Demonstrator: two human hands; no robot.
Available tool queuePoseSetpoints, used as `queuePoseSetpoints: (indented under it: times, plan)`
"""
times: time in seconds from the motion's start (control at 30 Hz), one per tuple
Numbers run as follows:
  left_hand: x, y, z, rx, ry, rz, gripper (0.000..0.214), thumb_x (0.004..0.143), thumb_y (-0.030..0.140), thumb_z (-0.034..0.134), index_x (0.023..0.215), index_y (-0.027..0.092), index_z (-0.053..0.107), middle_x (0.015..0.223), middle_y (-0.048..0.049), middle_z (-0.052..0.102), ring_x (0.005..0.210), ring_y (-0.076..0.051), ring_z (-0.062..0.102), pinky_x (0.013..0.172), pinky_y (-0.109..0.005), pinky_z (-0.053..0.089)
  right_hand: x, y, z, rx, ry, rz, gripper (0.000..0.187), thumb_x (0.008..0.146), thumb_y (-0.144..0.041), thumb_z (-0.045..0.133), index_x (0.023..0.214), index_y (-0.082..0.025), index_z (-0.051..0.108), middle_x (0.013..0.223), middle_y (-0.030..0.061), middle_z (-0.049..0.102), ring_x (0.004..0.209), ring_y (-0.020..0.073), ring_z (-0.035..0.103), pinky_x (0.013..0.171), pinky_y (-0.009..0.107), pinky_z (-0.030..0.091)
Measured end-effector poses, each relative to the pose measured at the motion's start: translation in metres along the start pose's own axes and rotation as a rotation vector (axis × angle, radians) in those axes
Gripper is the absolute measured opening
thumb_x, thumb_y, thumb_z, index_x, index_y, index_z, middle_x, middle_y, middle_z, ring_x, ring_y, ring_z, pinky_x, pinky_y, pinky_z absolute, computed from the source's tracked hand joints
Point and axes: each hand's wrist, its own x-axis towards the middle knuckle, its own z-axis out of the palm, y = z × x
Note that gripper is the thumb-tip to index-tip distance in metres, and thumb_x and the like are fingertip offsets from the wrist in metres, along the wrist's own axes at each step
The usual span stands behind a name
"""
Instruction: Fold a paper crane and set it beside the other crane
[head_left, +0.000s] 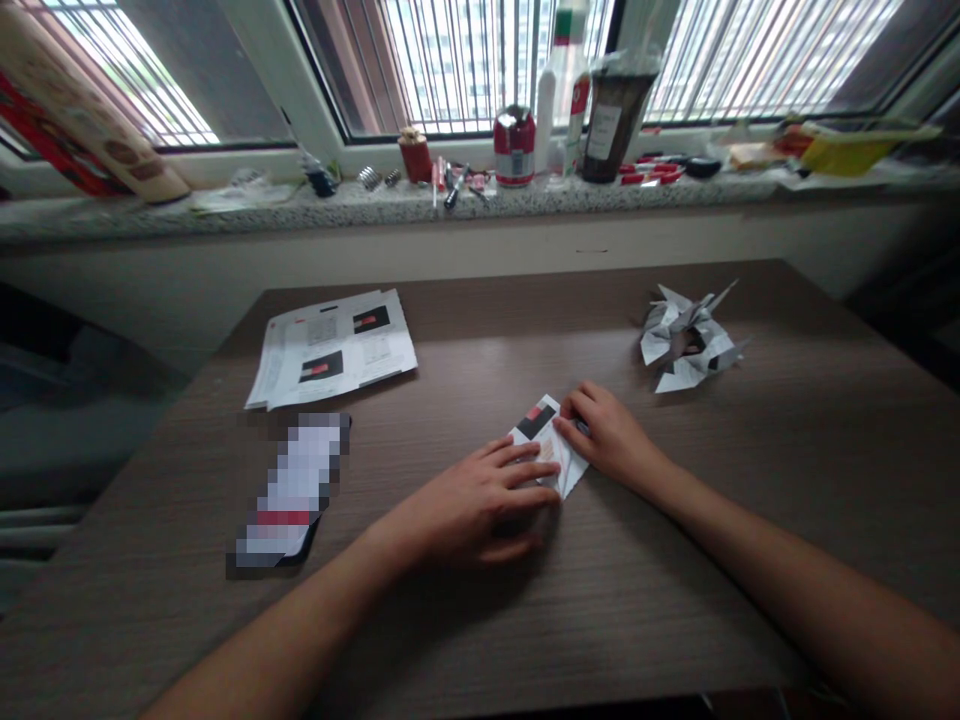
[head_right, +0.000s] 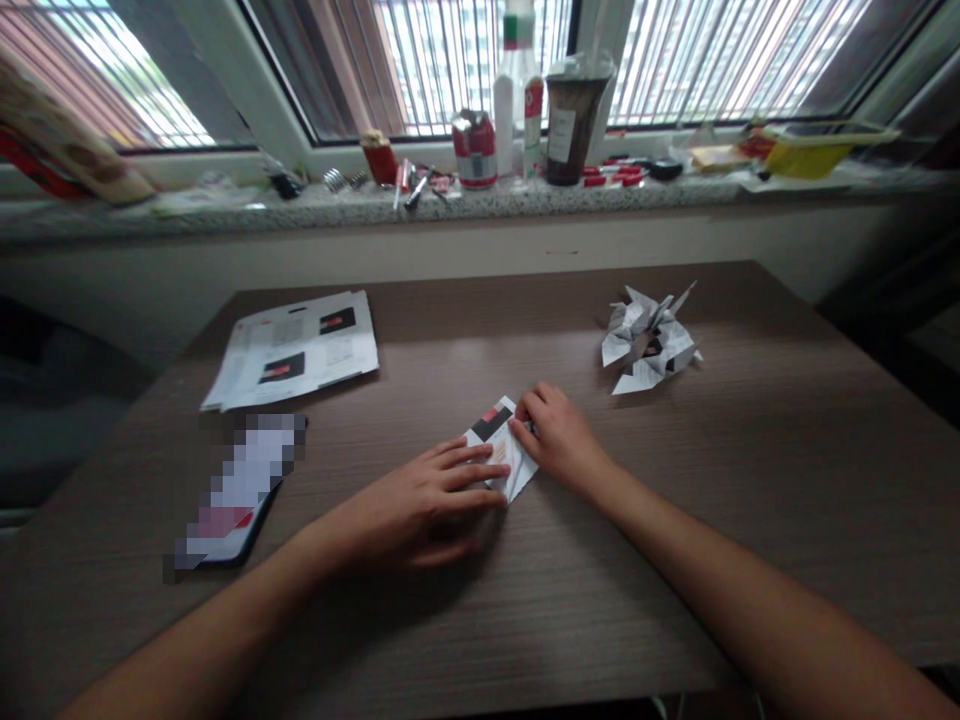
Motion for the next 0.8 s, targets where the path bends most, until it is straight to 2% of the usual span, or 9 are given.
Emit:
queuePoseSetpoints:
  times: [0.17,0.4,0.57,0.8]
  plan:
    - [0.0006,0.0002,0.0002,0.017,-0.025,-0.027,0.062,0.099,0.041,0.066,0.156,0.028,0.046,0.156,-0.0082,0.053,0.151,-0.033,0.039,0.128,-0.056,0.026,0.0003,-0.0002,-0.0007,0.011,-0.006,-0.006,0.012,0.101,-0.025,0.056,0.089,-0.022,0.057,0.093,0.0074,0.058,0.083,0.0223,0.057,0.074,0.035,0.046]
    - [0.0004,-0.0007,0.0019,0.016,-0.011,-0.033,0.061,0.098,0.041,0.068,0.154,0.029,0.049,0.158,-0.0083,0.051,0.151,-0.033,0.039,0.127,-0.057,0.027,-0.0006,-0.0003,0.0001,0.002,0.000,-0.004,0.011,0.101,-0.024,0.055,0.091,-0.022,0.056,0.096,0.0078,0.058,0.088,0.0236,0.057,0.080,0.037,0.047]
    - [-0.0010,-0.0014,0.0012,0.011,-0.020,-0.042,0.058,0.099,0.040,0.068,0.153,0.030,0.051,0.159,-0.0083,0.050,0.152,-0.032,0.038,0.127,-0.056,0.028,0.0002,0.0027,0.0018,-0.029,-0.012,-0.014,0.011,0.101,-0.024,0.055,0.091,-0.022,0.056,0.095,0.0082,0.058,0.087,0.0238,0.056,0.079,0.037,0.047]
    - [-0.0016,-0.0031,-0.0051,-0.041,-0.023,-0.014,0.054,0.096,0.038,0.072,0.148,0.035,0.056,0.160,-0.0046,0.049,0.151,-0.031,0.040,0.127,-0.055,0.030,0.0006,0.0068,0.0035,-0.028,-0.008,-0.027,0.008,0.100,-0.024,0.058,0.092,-0.022,0.058,0.097,0.0076,0.058,0.089,0.0236,0.056,0.081,0.036,0.047]
